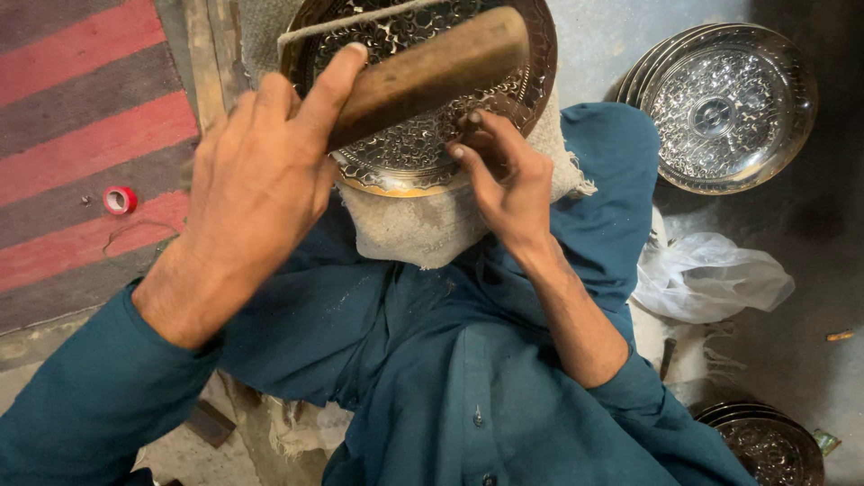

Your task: The person sits on the floor with an ornate brass tray resting on a cloth pad on their lap. They hold a wooden mallet and repeatedly tap and press along the tray's embossed surface and rim, repositioning the tray with the other hand, and briefly adjust a string across the tray before resuming hammering.

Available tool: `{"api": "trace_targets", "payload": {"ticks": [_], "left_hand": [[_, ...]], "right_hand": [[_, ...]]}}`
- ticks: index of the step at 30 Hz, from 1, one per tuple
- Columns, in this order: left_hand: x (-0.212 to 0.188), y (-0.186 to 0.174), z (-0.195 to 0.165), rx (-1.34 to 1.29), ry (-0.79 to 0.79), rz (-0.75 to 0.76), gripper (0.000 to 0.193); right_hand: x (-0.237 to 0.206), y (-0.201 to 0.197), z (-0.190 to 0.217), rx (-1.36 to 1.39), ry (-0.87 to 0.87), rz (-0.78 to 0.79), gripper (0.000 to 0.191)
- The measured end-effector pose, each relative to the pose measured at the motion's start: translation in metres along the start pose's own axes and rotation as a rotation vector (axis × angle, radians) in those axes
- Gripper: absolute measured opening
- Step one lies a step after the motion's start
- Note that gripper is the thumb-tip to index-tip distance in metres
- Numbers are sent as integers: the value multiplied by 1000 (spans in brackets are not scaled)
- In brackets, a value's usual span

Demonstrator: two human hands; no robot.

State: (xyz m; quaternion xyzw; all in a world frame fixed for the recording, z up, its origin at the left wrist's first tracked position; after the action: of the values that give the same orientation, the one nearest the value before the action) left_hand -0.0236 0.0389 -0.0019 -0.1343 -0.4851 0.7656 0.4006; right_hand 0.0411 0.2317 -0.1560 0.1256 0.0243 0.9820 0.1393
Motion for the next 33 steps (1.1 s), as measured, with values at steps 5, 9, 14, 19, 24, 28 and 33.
{"api": "trace_targets", "payload": {"ticks": [5, 9, 14, 19, 24, 28, 33], "left_hand": [[1, -1, 1, -133, -28, 65, 70], [7, -7, 3, -195, -10, 28, 71], [11, -15, 1, -93, 46, -20, 66], [7, -12, 2, -8, 4, 68, 66], [-5, -5, 6, -387, -83, 166, 72], [-4, 2, 2, -389, -61, 164, 72], [2, -2, 3, -511, -88, 46, 78]], "right_hand": [[-1, -1, 1, -17, 17, -61, 33], [0, 0, 4, 36, 19, -94, 31], [1, -1, 5, 16, 56, -60, 24], [2, -2, 2, 91, 62, -38, 32], [5, -9, 0, 65, 79, 26, 36], [4, -9, 3, 12, 19, 54, 37], [5, -9, 5, -44, -12, 4, 37]]}}
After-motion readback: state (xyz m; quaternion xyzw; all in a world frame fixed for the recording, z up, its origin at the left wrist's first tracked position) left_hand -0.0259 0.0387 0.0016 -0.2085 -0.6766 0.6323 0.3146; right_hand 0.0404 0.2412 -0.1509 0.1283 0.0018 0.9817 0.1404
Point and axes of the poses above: each hand's wrist, its own x-axis towards the middle knuckle, its own y-axis out of the palm, z = x × y, the point moved 5 cm from there along x, towards the middle knuckle, and after that the axes turned 15 degrees about x, right-handed, at the moved point
